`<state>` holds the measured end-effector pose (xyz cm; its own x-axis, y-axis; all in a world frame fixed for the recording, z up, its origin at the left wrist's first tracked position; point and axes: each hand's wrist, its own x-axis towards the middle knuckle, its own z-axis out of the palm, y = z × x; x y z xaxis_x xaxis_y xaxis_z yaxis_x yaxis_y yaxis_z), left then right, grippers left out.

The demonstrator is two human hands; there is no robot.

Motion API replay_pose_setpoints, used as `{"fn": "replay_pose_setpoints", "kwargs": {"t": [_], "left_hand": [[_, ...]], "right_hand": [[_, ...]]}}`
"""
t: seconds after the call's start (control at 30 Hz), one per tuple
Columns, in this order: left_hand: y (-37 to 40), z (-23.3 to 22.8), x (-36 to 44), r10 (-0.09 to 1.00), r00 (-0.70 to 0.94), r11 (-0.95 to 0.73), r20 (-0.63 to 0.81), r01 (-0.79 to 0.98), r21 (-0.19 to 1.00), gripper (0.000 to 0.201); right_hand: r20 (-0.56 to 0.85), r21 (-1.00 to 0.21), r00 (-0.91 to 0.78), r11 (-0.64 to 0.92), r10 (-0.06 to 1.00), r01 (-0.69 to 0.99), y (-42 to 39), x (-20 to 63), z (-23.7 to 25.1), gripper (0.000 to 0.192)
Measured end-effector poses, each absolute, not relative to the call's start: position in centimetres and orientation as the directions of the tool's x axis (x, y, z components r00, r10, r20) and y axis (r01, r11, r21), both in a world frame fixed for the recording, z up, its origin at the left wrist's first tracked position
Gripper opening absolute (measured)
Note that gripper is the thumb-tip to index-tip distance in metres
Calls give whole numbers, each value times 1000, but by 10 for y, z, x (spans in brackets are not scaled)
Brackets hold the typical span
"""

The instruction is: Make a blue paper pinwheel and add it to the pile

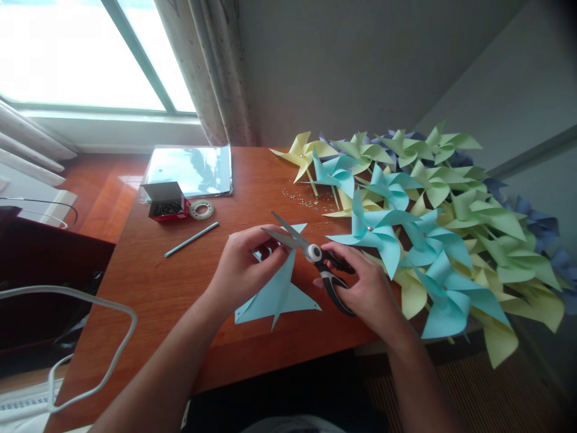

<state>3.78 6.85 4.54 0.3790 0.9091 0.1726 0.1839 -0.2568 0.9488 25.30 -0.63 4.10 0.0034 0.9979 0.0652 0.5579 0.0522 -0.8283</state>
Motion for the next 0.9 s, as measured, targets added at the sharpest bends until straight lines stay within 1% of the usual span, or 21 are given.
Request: {"fn": "replay_pose_setpoints", "kwargs": {"t": [0.2,0.4,0.47,0.57,0.63,0.7,0.77,0.9], "left_hand": [[68,49,39,911,374,-261,173,198,945,12],[68,48,40,911,375,-260,171,201,945,10],[68,46,40,918,364,-243,157,204,948,7],[68,43,39,930,342,-215,135,209,954,10],[68,43,38,934,336,-200,123,203,959,11],[68,44,39,938,328,-182,113,187,965,12],[69,45,40,942,319,-167,107,170,971,12],[69,45,40,949,302,-150,96,162,975,15]], "right_hand": [[68,-828,-10,63,998,557,-5,255,40,46],[49,-833,9,36,999,552,-4,255,38,42],[5,-867,56,-23,998,498,-5,254,35,41],[-114,-938,97,-139,989,317,-5,253,33,46],[-183,-966,69,-193,981,174,-4,252,35,48],[-218,-973,34,-220,975,70,-2,251,40,47],[-237,-971,30,-238,971,22,-1,250,43,48],[-253,-966,89,-257,963,31,-1,253,39,48]]}}
